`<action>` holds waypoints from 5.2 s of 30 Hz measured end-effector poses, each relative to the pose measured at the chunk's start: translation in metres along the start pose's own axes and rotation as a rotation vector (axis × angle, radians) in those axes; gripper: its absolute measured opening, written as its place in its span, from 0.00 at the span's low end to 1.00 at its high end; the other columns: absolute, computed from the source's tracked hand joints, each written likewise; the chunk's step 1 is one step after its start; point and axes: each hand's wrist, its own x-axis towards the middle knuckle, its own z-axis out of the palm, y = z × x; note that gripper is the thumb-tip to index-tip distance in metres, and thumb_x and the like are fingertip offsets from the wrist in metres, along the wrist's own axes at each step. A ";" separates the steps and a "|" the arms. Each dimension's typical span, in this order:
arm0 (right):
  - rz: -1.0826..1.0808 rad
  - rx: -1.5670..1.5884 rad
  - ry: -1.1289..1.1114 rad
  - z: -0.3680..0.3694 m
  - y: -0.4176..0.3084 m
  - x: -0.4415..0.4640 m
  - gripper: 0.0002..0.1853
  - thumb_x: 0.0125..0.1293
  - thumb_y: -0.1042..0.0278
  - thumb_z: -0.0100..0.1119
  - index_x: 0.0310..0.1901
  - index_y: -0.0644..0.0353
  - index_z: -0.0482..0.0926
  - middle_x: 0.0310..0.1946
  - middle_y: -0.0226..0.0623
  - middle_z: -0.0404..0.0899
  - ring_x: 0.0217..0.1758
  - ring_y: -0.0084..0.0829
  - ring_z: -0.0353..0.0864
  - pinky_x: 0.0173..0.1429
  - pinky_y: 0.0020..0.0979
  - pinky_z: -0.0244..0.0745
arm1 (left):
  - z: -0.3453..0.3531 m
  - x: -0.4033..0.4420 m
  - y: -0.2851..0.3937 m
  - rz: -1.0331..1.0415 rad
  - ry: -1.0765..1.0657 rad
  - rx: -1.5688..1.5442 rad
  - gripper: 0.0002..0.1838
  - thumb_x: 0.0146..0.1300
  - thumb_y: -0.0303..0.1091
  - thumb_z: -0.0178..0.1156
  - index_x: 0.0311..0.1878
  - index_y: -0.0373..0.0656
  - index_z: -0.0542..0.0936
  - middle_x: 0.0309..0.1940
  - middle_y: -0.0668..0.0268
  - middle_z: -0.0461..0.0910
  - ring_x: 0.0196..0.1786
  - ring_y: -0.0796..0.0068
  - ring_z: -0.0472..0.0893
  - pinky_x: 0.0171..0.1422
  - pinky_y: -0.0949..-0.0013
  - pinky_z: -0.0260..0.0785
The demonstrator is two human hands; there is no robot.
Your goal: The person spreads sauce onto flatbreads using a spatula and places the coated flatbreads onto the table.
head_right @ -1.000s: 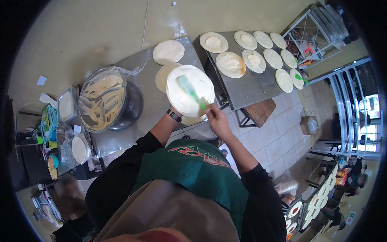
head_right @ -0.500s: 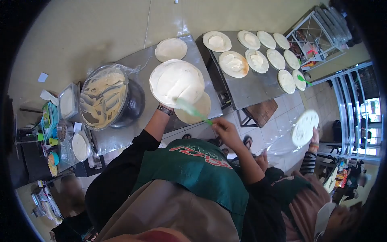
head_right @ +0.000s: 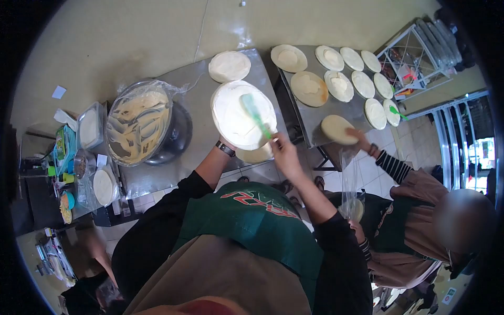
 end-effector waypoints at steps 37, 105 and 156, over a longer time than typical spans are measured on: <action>-0.109 -0.458 0.173 -0.023 -0.029 -0.030 0.05 0.65 0.72 0.55 0.41 0.60 0.76 0.31 0.54 0.79 0.37 0.55 0.79 0.35 0.46 0.72 | -0.014 -0.028 0.034 0.044 0.127 0.439 0.33 0.72 0.57 0.38 0.73 0.47 0.56 0.68 0.55 0.65 0.67 0.58 0.69 0.66 0.51 0.68; -0.316 -0.781 0.188 -0.061 -0.083 0.028 0.06 0.65 0.65 0.55 0.42 0.54 0.74 0.35 0.44 0.79 0.33 0.50 0.81 0.36 0.47 0.75 | 0.008 -0.016 0.009 -0.088 -0.041 0.082 0.33 0.71 0.57 0.38 0.72 0.48 0.58 0.69 0.56 0.64 0.67 0.56 0.69 0.68 0.49 0.65; 0.183 0.329 -0.308 -0.040 -0.012 -0.066 0.04 0.70 0.69 0.55 0.41 0.59 0.76 0.26 0.21 0.68 0.27 0.14 0.64 0.31 0.19 0.59 | -0.013 -0.019 0.025 0.107 -0.128 0.006 0.35 0.70 0.62 0.36 0.71 0.49 0.61 0.70 0.57 0.62 0.69 0.53 0.65 0.70 0.43 0.62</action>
